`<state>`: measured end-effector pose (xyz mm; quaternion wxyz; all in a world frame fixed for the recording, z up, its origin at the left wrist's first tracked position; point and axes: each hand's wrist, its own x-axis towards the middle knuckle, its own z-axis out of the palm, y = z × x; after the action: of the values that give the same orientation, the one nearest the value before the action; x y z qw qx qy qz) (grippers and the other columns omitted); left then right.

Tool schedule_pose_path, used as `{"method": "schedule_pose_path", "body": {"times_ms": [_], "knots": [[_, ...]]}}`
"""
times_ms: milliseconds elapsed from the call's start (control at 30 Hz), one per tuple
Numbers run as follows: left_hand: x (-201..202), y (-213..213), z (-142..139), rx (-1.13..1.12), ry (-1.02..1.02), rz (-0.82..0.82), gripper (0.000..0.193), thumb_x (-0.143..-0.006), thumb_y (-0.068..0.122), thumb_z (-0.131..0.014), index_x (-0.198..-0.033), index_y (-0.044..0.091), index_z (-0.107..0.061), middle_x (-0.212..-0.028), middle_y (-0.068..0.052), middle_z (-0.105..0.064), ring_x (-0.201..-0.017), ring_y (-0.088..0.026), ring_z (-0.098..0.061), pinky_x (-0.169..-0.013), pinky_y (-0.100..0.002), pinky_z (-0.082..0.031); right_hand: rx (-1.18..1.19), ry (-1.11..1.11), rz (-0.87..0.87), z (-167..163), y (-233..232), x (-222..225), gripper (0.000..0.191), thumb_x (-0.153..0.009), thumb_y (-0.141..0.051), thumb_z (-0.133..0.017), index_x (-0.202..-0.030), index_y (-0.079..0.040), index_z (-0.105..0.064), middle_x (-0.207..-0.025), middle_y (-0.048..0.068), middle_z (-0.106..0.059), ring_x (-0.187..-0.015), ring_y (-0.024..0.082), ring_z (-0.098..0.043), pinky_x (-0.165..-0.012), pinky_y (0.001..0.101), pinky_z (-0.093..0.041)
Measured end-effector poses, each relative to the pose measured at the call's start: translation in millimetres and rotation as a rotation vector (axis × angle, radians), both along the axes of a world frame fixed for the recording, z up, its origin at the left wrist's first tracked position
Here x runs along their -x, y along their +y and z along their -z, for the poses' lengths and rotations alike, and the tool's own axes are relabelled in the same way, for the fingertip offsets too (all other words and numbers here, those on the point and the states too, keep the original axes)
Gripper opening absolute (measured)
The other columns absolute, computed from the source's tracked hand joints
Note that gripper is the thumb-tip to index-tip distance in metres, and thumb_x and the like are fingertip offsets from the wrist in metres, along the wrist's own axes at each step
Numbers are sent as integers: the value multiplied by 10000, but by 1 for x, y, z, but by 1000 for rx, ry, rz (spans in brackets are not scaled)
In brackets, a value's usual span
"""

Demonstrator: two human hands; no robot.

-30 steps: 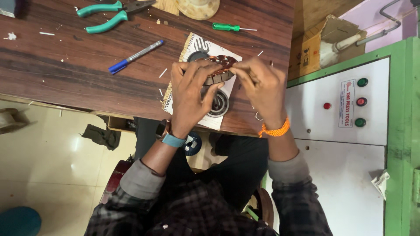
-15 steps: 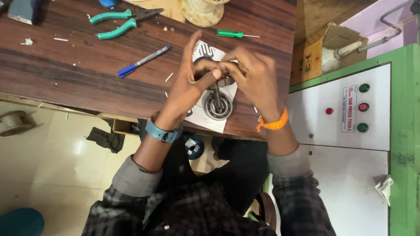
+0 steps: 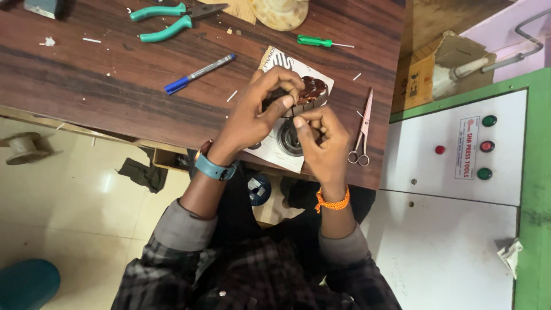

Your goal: The person sits at a workbench and fits a copper-wound motor armature into a bearing and housing assembly by hand, pressing and rotating the parts to seat them together, working over a printed sheet on the table.

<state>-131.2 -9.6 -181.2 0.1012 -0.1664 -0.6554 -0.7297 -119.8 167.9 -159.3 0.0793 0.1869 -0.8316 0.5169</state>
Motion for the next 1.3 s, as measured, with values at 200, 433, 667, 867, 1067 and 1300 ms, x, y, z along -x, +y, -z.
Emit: {"method": "schedule_pose_path", "body": {"times_ms": [200,433,667,867,1067,1300], "knots": [[0,-7,-2,36,61,5,220,-1022,57,-604,-1240,42,-574,-1109,-56,-570,-1071,-137,-625,-992,-316,-533,81,-41,-3,12,-5,-4,108,-976,-42,-734,-921,-13,-645,-693,-97,-447,-641,-6,-363,-558,207,-280],[4,-10,-1,127,105,17,183,-1015,76,-590,-1195,61,-615,-1115,-52,-667,-1086,-159,-664,-987,-335,-567,229,-123,41,36,-5,-2,126,-1004,-70,-707,-912,-17,-638,-674,-111,-447,-614,-17,-333,-540,196,-233],[0,-2,-8,274,217,-176,210,-965,180,-663,-1157,94,-658,-1014,-16,-685,-926,-196,-583,-868,-375,-454,315,-135,27,60,9,3,119,-1024,-67,-686,-934,-4,-641,-744,-89,-531,-659,-16,-387,-572,190,-268],[-15,23,-8,495,280,-488,465,-827,249,-857,-1250,141,-697,-1107,-37,-616,-989,-262,-474,-877,-383,-434,268,-106,20,67,39,-4,56,-1023,-35,-669,-1047,14,-677,-938,-13,-691,-839,19,-594,-744,169,-465],[-17,36,3,560,331,-630,402,-863,217,-869,-1226,147,-711,-1161,-40,-603,-1031,-288,-451,-895,-391,-441,77,-129,62,40,80,15,81,-976,19,-701,-1052,1,-724,-951,39,-724,-800,35,-611,-685,173,-475],[-19,40,11,644,375,-695,403,-897,189,-846,-1262,128,-685,-1192,-64,-579,-1056,-308,-456,-924,-429,-435,-249,258,-10,-3,75,52,14,-973,20,-741,-987,17,-738,-838,56,-761,-552,67,-530,-478,234,-355]]}}
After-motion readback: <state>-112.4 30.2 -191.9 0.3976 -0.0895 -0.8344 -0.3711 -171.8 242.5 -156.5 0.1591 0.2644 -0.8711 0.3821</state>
